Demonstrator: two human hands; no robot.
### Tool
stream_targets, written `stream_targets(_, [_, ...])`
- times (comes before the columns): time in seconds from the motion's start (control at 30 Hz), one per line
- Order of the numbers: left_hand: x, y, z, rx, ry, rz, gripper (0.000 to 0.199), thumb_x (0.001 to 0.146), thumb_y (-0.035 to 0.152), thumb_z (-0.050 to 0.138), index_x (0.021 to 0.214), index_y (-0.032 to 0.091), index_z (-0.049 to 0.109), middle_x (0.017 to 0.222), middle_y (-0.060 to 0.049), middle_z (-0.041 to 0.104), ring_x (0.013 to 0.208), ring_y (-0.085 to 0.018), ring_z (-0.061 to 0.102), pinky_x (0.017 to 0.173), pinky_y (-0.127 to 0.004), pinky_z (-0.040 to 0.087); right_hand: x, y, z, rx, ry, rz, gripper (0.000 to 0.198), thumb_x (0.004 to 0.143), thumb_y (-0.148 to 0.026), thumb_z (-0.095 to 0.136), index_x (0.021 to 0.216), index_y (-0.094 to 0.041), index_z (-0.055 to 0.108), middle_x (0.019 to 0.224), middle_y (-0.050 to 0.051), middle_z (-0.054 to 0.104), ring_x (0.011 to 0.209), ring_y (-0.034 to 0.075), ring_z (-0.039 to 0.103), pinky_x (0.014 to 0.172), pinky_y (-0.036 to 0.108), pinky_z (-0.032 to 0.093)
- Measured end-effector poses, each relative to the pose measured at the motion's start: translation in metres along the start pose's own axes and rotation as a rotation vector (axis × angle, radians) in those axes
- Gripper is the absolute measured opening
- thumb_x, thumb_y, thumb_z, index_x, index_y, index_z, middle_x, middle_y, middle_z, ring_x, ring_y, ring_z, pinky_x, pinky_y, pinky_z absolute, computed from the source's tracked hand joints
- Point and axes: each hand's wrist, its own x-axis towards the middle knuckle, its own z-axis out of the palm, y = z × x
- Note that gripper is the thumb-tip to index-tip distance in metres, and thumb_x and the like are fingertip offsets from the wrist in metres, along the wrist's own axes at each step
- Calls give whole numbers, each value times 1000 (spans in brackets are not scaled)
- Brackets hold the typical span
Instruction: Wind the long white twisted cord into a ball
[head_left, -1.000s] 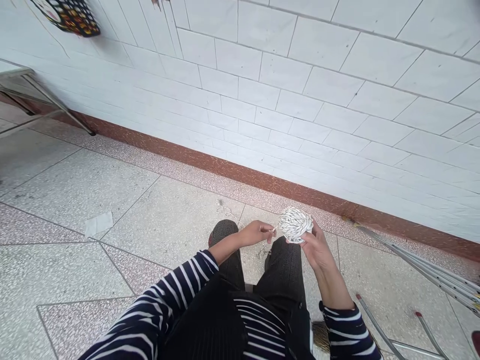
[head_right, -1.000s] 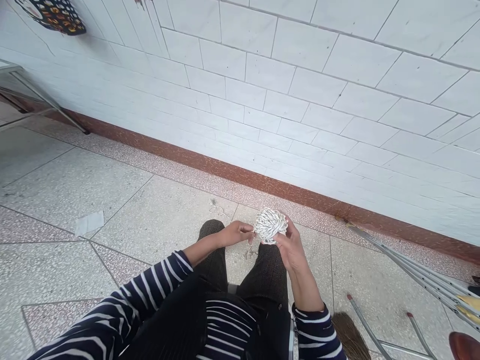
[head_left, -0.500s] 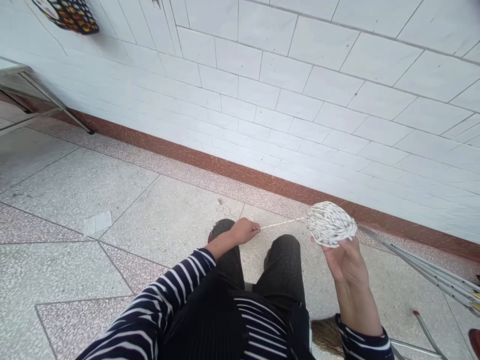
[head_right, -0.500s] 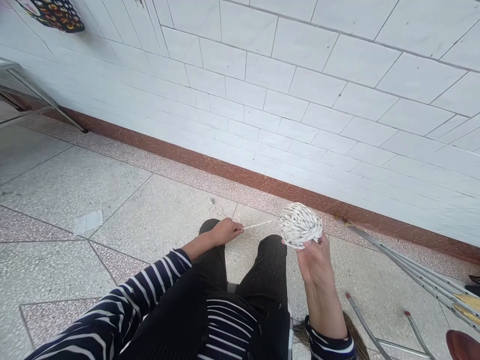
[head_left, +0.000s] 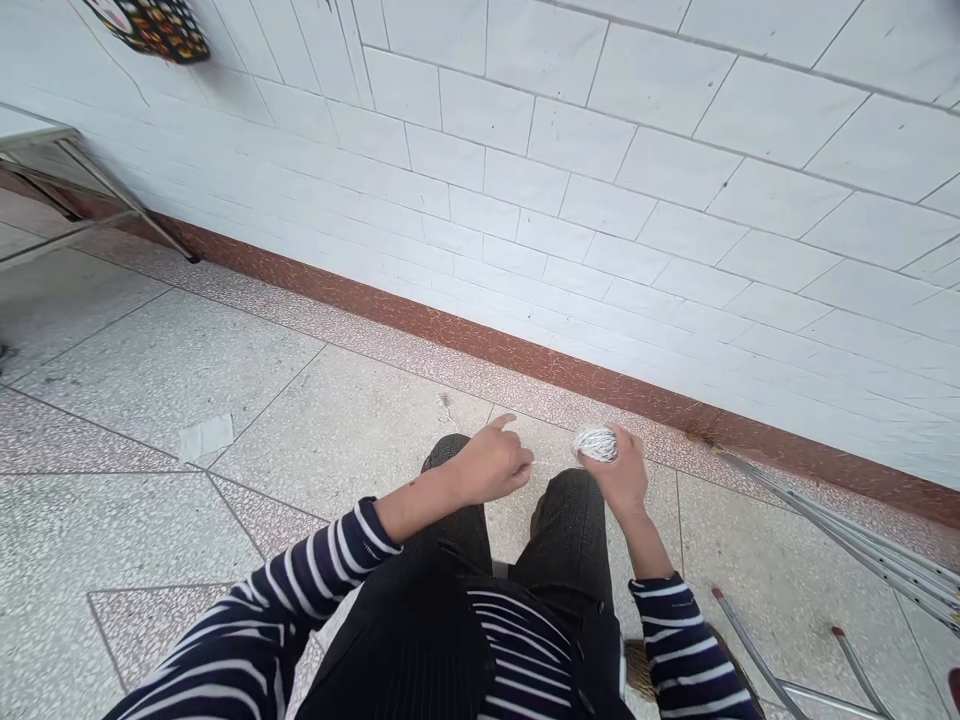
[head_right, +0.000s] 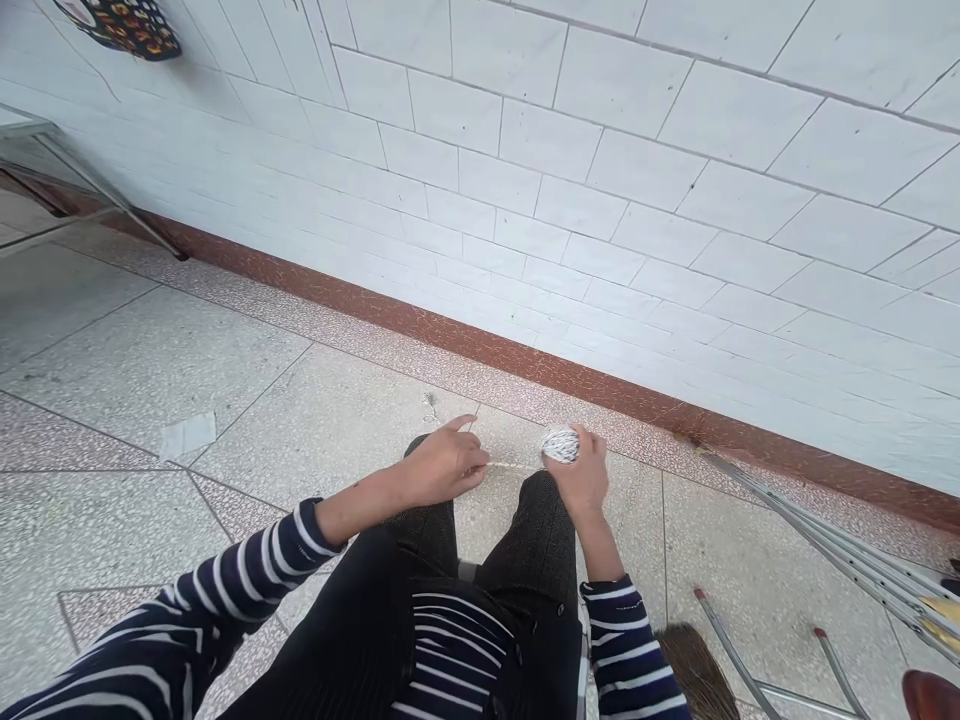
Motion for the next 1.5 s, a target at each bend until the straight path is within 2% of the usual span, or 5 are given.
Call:
stream_targets(0.23, [21,-35,10,-11,15,46,18,97,23,51,89,19,67,81,-4,69,98,-20,62,114,-44,25,-50,5,13,384,-639,-24,59,60,-30,68,119,-25,66,106,4,67,97,28,62,90,40,48])
stream_targets(0.7, [7,-30,70,-619,-74,24,29,100,38,51,99,18,72,100,-6,74,95,-19,65,91,-28,41,-78,8,-14,901,-925,71,90,56,-28,89,139,-34,53,140,5,55,132,29,46,112,42,30])
stream_targets(0.97, [5,-50,61,-334,-76,-117,28,101,27,47,82,17,65,80,0,71,79,-14,63,105,-35,33,-83,14,-13,1120,-727,211,73,54,-18,81,124,-28,63,119,7,67,84,22,65,58,26,53])
stream_targets(1.17, [16,-58,54,-63,-43,-89,28,101,28,45,84,18,65,81,-4,70,81,-15,64,110,-39,31,-89,21,-12,1180,-735,247,73,52,-16,78,123,-25,63,116,8,68,83,23,66,60,30,56])
stream_targets(1.5, [19,-20,75,-490,-179,-200,20,95,32,61,111,24,68,89,-1,75,88,-18,68,112,-44,26,-79,17,-22,1244,-645,286,77,57,-30,76,131,-28,59,129,11,65,85,28,68,40,26,45])
